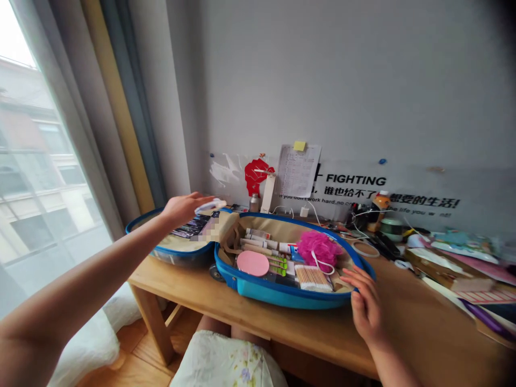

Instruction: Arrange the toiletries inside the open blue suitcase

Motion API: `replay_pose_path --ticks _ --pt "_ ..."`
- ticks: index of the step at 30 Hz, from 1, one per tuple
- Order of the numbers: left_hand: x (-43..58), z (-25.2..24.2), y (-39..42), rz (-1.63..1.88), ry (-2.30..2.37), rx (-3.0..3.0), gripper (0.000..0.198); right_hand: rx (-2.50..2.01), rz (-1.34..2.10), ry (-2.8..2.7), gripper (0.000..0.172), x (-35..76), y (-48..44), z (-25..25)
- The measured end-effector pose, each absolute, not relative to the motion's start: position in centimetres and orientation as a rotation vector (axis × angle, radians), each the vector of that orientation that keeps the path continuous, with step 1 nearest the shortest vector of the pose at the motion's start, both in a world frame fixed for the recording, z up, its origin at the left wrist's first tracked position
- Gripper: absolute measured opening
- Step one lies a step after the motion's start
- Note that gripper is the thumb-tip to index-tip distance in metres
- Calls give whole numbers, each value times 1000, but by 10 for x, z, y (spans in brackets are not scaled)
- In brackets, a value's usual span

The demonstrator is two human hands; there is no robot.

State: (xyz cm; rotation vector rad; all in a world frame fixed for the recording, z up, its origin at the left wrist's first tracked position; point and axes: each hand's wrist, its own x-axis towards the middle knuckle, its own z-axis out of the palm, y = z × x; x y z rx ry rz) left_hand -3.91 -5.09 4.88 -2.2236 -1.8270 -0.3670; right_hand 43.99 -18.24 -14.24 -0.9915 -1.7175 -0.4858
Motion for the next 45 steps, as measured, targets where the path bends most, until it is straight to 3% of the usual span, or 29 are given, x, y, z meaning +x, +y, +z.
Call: replay_pose_path --ticks 8,17,29,39,45 --pt "100 4 -53 -133 -1092 -2735 67 -1011 -509 -1715 33 436 -186 -138" --pt "168 -30 -35 67 -896 -2817 67 -1011 -496 -1721 30 435 -188 -135" --pt "163 -51 -19 236 -794 -2875 76 -995 -495 -1725 31 435 -187 -136" --pt "165 -41 -23 15 -771 -2802 61 -993 -505 -1725 32 442 -181 -141" --pt "90 -10 -6 -432 -1333 -2656 50 -964 -492 -1718 33 442 -180 -142"
